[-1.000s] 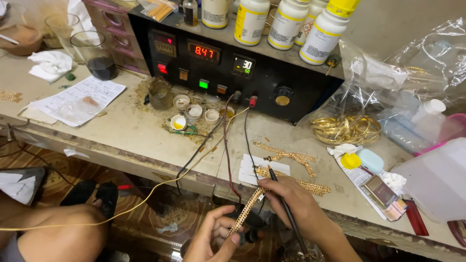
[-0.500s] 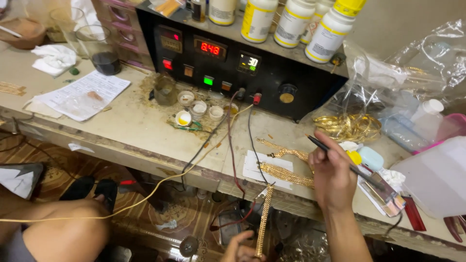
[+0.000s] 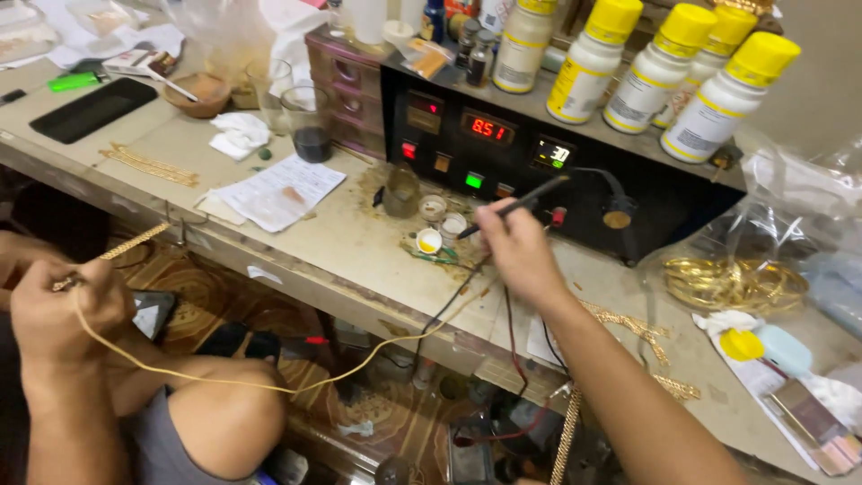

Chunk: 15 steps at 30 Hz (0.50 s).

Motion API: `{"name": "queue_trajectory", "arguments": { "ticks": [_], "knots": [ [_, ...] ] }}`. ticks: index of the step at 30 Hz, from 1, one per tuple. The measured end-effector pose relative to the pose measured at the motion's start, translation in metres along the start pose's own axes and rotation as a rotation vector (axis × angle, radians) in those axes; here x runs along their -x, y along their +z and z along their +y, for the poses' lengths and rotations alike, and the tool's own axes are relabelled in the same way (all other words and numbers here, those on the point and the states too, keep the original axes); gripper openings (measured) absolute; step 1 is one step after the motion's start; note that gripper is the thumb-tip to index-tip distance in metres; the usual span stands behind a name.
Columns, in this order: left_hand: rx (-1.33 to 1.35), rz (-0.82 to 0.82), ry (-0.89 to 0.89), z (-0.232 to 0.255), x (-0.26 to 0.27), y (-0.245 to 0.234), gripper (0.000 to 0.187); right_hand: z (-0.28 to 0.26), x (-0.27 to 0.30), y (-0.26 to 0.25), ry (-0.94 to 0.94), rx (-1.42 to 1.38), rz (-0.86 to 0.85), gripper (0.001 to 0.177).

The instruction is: A person uses a handheld electrical tool to work on a gold chain at a jewelry workbench.

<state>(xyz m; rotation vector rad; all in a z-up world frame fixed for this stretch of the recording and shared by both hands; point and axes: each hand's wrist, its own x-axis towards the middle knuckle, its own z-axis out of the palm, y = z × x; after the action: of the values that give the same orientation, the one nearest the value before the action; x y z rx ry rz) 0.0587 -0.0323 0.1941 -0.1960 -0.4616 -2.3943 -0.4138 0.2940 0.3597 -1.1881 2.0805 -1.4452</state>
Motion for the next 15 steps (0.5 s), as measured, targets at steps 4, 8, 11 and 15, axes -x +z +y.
{"name": "queue_trajectory", "arguments": {
  "ticks": [4,8,11,15],
  "knots": [
    [0.618,-0.042,-0.193,-0.009,-0.002,0.024,0.031,0.015,-0.025,0.027,-0.063,0.235,-0.054,0.021],
    [0.751,0.011,-0.25,-0.01,-0.003,0.028,0.038,0.004,-0.025,0.035,-0.094,0.342,-0.133,0.024],
    [0.617,-0.054,-0.204,-0.01,-0.003,0.026,0.035,0.008,-0.026,0.037,-0.125,0.386,-0.153,0.027],
    [0.65,-0.031,-0.225,-0.011,-0.002,0.029,0.036,0.007,-0.022,0.038,-0.118,0.371,-0.173,0.027]
  ]
}}
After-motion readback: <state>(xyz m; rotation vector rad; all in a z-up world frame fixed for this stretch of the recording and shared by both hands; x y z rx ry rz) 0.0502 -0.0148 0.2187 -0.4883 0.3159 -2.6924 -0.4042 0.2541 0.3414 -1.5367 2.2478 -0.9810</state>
